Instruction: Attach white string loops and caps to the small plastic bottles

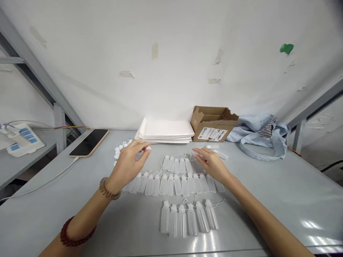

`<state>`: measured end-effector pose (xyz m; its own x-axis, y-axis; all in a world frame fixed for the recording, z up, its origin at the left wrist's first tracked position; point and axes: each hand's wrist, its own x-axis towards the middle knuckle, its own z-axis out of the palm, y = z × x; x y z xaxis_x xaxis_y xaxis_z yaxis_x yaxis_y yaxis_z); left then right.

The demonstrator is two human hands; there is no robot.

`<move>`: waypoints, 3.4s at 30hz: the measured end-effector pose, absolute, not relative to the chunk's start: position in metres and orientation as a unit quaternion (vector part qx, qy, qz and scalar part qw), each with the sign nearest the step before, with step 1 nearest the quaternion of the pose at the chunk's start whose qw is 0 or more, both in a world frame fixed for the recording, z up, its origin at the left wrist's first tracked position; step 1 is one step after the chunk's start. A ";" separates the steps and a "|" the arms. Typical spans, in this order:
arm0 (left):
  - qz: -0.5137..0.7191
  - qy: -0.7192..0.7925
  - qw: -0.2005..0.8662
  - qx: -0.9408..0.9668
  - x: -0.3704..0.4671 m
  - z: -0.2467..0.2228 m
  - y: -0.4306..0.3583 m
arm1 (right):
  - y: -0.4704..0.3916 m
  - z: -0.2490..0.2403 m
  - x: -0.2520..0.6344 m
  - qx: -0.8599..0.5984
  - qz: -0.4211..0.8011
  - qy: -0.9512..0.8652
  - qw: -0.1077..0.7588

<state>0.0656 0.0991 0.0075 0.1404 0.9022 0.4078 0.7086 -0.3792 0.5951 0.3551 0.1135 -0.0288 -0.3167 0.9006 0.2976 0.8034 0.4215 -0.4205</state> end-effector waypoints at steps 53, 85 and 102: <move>0.390 0.307 0.482 0.721 0.112 0.010 0.057 | 0.043 -0.005 0.305 -0.368 0.418 -0.766 0.321; 0.271 0.415 0.560 0.664 0.118 0.008 0.055 | 0.039 -0.006 0.307 -0.378 0.345 -0.806 0.299; 0.259 0.416 0.491 0.720 0.117 0.008 0.055 | 0.042 -0.009 0.307 -0.370 0.316 -0.826 0.283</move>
<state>0.1175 0.0550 0.0079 0.5202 0.8533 -0.0356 0.3448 -0.1718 0.9228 0.3070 0.0416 -0.0093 -0.5654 0.7911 0.2336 0.4326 0.5255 -0.7326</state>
